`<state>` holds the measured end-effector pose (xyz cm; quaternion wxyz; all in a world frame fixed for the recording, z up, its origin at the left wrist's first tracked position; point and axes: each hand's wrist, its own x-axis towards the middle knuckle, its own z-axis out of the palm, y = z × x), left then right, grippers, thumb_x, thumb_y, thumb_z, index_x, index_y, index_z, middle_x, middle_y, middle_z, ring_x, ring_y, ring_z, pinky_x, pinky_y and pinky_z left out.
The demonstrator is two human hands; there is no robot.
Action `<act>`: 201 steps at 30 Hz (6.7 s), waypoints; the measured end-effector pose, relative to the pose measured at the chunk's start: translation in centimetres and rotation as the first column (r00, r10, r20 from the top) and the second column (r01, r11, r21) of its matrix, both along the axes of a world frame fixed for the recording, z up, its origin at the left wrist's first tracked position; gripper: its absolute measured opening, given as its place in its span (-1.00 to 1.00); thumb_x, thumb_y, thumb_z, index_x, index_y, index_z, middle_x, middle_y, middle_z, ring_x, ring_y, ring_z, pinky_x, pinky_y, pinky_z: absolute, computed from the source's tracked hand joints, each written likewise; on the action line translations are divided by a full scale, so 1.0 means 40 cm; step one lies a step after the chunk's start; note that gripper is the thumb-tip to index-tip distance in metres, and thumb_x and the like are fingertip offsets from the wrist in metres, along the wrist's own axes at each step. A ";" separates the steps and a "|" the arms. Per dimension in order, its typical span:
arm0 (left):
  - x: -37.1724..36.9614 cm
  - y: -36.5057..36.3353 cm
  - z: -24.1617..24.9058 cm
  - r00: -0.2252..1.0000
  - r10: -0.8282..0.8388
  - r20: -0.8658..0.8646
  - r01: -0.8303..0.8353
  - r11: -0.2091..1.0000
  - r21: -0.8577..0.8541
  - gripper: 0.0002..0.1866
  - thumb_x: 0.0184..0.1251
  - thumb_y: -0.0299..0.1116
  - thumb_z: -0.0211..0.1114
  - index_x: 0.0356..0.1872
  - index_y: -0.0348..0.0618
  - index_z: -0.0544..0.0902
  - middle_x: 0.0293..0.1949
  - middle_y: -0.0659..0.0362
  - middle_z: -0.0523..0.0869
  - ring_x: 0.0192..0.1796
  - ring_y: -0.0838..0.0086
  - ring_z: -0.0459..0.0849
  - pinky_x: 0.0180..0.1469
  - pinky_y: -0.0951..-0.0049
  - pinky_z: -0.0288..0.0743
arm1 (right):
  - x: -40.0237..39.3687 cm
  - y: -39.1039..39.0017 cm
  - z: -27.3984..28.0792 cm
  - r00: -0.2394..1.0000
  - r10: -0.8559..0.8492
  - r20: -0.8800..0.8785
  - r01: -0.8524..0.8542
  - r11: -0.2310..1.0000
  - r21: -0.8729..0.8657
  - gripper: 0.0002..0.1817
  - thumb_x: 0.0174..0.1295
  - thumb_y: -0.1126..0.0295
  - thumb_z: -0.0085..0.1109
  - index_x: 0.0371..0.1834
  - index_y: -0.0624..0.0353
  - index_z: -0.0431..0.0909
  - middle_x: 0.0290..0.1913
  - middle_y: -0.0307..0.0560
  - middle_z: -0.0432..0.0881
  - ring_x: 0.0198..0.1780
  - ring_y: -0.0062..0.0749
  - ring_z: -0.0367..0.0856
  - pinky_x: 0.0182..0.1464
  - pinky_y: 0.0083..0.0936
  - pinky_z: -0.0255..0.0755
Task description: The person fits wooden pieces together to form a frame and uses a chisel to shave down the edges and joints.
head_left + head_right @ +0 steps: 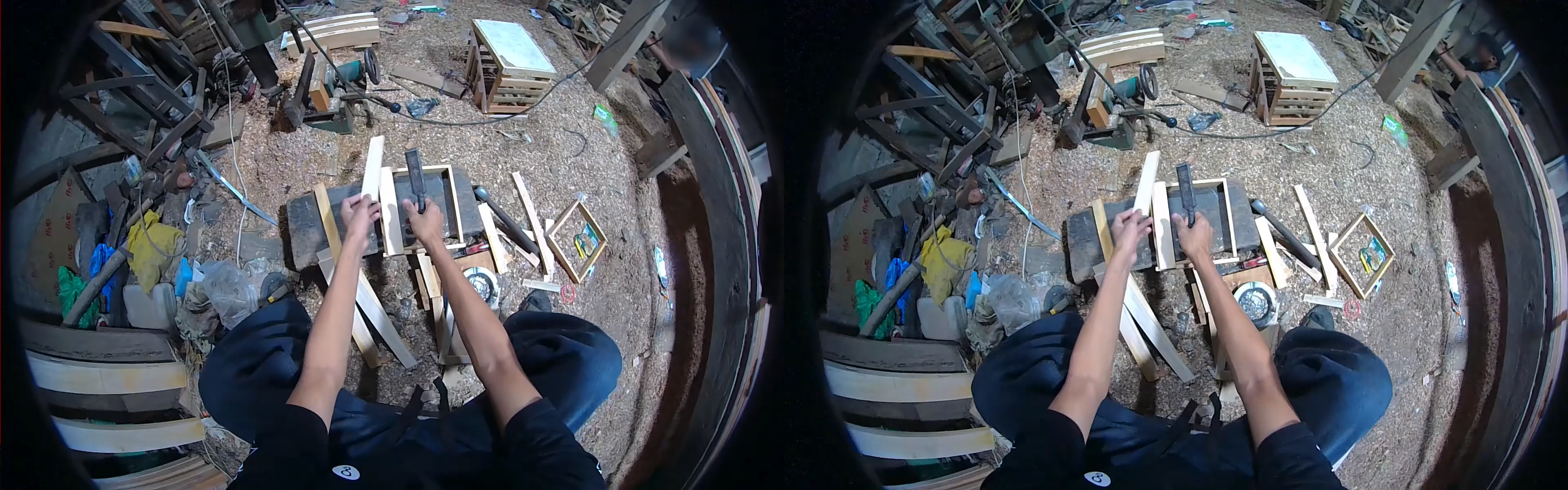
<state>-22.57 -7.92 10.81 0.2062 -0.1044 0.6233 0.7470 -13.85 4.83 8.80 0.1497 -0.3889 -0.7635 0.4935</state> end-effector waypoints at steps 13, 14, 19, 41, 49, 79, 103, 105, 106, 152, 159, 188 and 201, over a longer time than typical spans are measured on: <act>0.208 -0.058 -0.016 0.848 -0.505 -0.164 0.353 0.767 -0.537 -0.76 0.43 -0.19 0.23 -0.21 -0.19 0.57 -0.38 0.12 0.73 -0.29 0.42 0.73 -0.22 0.40 0.55 | 0.111 0.003 -0.002 1.000 0.007 -0.002 -0.007 0.999 0.054 -0.71 0.03 0.24 0.42 -0.41 0.23 0.57 -0.49 -0.05 0.67 -0.39 -0.28 0.71 -0.27 -0.32 0.53; 0.207 -0.065 -0.016 0.837 -0.492 -0.239 0.280 0.761 -0.585 -0.74 0.41 -0.17 0.23 -0.19 -0.18 0.58 -0.35 0.11 0.74 -0.28 0.37 0.73 -0.19 0.36 0.54 | 0.119 0.002 0.000 1.000 0.006 -0.001 -0.006 0.997 0.076 -0.71 0.04 0.23 0.37 -0.40 0.24 0.56 -0.42 0.08 0.69 -0.27 -0.06 0.73 -0.16 -0.21 0.53; 0.206 -0.070 -0.007 0.794 -0.500 -0.346 0.095 0.665 -0.741 -0.67 0.30 -0.22 0.33 0.00 -0.13 0.55 -0.09 0.08 0.69 0.03 0.22 0.64 0.07 0.21 0.47 | 0.120 0.015 -0.030 0.994 0.075 0.080 -0.088 0.983 0.164 -0.75 0.07 0.27 0.34 -0.34 0.22 0.59 -0.35 0.12 0.70 -0.22 0.02 0.71 -0.12 -0.17 0.53; 0.177 -0.042 -0.032 0.792 -0.504 -0.344 0.140 0.698 -0.702 -0.59 0.22 -0.46 0.29 0.09 -0.19 0.42 0.06 -0.06 0.50 0.17 -0.03 0.50 0.16 0.09 0.39 | 0.123 0.027 -0.035 0.962 0.272 -0.027 -0.270 0.961 0.065 -0.72 0.03 0.32 0.38 -0.35 0.24 0.50 -0.48 -0.03 0.60 -0.42 -0.19 0.63 -0.28 -0.30 0.48; 0.158 -0.045 -0.065 0.788 -0.497 -0.363 0.169 0.742 -0.649 -0.58 0.18 -0.47 0.34 0.06 -0.20 0.42 0.01 -0.05 0.52 0.14 0.04 0.50 0.17 0.15 0.37 | 0.119 0.022 -0.035 0.962 0.272 0.026 -0.273 0.958 0.093 -0.72 0.04 0.33 0.37 -0.32 0.26 0.51 -0.45 0.05 0.62 -0.38 -0.10 0.65 -0.24 -0.28 0.49; 0.138 -0.040 -0.060 0.826 -0.523 -0.212 0.216 0.640 -0.738 -0.58 0.19 -0.38 0.37 0.05 -0.05 0.43 0.02 0.05 0.54 0.09 0.13 0.56 0.10 0.21 0.45 | 0.129 0.031 -0.045 0.956 0.294 0.008 -0.294 0.955 0.036 -0.68 0.06 0.32 0.39 -0.24 0.30 0.53 -0.36 0.06 0.69 -0.27 -0.08 0.70 -0.14 -0.26 0.52; 0.130 -0.040 -0.081 0.851 -0.495 -0.174 0.240 0.662 -0.710 -0.56 0.18 -0.37 0.39 0.07 0.00 0.45 0.01 0.09 0.56 0.06 0.19 0.58 0.10 0.21 0.45 | 0.135 0.031 -0.055 0.960 0.280 0.031 -0.281 0.960 0.024 -0.69 0.04 0.32 0.43 -0.41 0.25 0.47 -0.42 0.10 0.65 -0.30 -0.02 0.69 -0.18 -0.21 0.51; 0.128 -0.041 -0.081 0.846 -0.501 -0.179 0.251 0.673 -0.695 -0.56 0.18 -0.36 0.39 0.07 0.00 0.44 0.01 0.10 0.56 0.07 0.20 0.58 0.09 0.21 0.45 | 0.141 0.034 -0.051 0.957 0.288 0.025 -0.288 0.957 0.015 -0.69 0.03 0.31 0.43 -0.41 0.25 0.47 -0.42 0.11 0.65 -0.30 -0.03 0.69 -0.19 -0.22 0.51; 0.128 -0.042 -0.077 0.847 -0.501 -0.177 0.251 0.672 -0.696 -0.56 0.18 -0.36 0.39 0.07 0.00 0.44 0.01 0.10 0.56 0.07 0.20 0.58 0.09 0.21 0.45 | 0.142 0.033 -0.048 0.955 0.295 0.017 -0.295 0.955 0.008 -0.69 0.03 0.31 0.43 -0.42 0.24 0.47 -0.43 0.11 0.65 -0.30 -0.03 0.68 -0.19 -0.22 0.51; 0.109 -0.046 -0.077 0.842 -0.517 -0.152 0.294 0.677 -0.675 -0.54 0.18 -0.39 0.40 0.10 -0.09 0.46 -0.04 0.08 0.59 0.03 0.28 0.60 0.10 0.27 0.45 | 0.133 0.057 -0.055 0.952 0.304 0.043 -0.301 0.952 -0.057 -0.62 0.03 0.21 0.48 -0.43 0.25 0.48 -0.49 0.04 0.65 -0.39 -0.20 0.67 -0.24 -0.30 0.51; 0.109 -0.043 -0.091 0.857 -0.487 -0.169 0.283 0.718 -0.636 -0.52 0.16 -0.35 0.42 0.11 -0.04 0.47 -0.03 0.10 0.60 0.03 0.26 0.61 0.09 0.27 0.46 | 0.139 0.073 -0.023 0.958 0.286 0.032 -0.284 0.957 -0.051 -0.57 0.05 0.14 0.49 -0.47 0.25 0.46 -0.48 0.10 0.65 -0.37 -0.11 0.68 -0.23 -0.27 0.51; 0.176 0.016 -0.037 0.744 -0.483 -0.461 -0.175 0.524 -0.833 -0.59 0.25 -0.36 0.34 0.12 -0.11 0.52 -0.02 0.02 0.58 0.06 0.18 0.54 0.14 0.18 0.40 | 0.239 0.188 -0.042 0.994 -0.053 -0.095 0.071 0.979 0.190 -0.63 0.13 0.28 0.39 -0.08 0.30 0.64 -0.54 -0.15 0.56 -0.49 -0.38 0.52 -0.28 -0.39 0.46; 0.415 0.126 -0.015 0.445 -0.728 -0.521 0.171 0.641 -0.749 -0.83 0.26 -0.30 0.32 -0.17 -0.07 0.64 -0.22 0.13 0.67 -0.15 0.23 0.69 -0.10 0.25 0.53 | 0.538 0.107 -0.004 0.972 -0.220 -0.078 0.221 0.975 0.003 -0.70 0.34 0.16 0.17 -0.27 0.22 0.61 -0.58 -0.09 0.57 -0.53 -0.44 0.53 -0.43 -0.44 0.38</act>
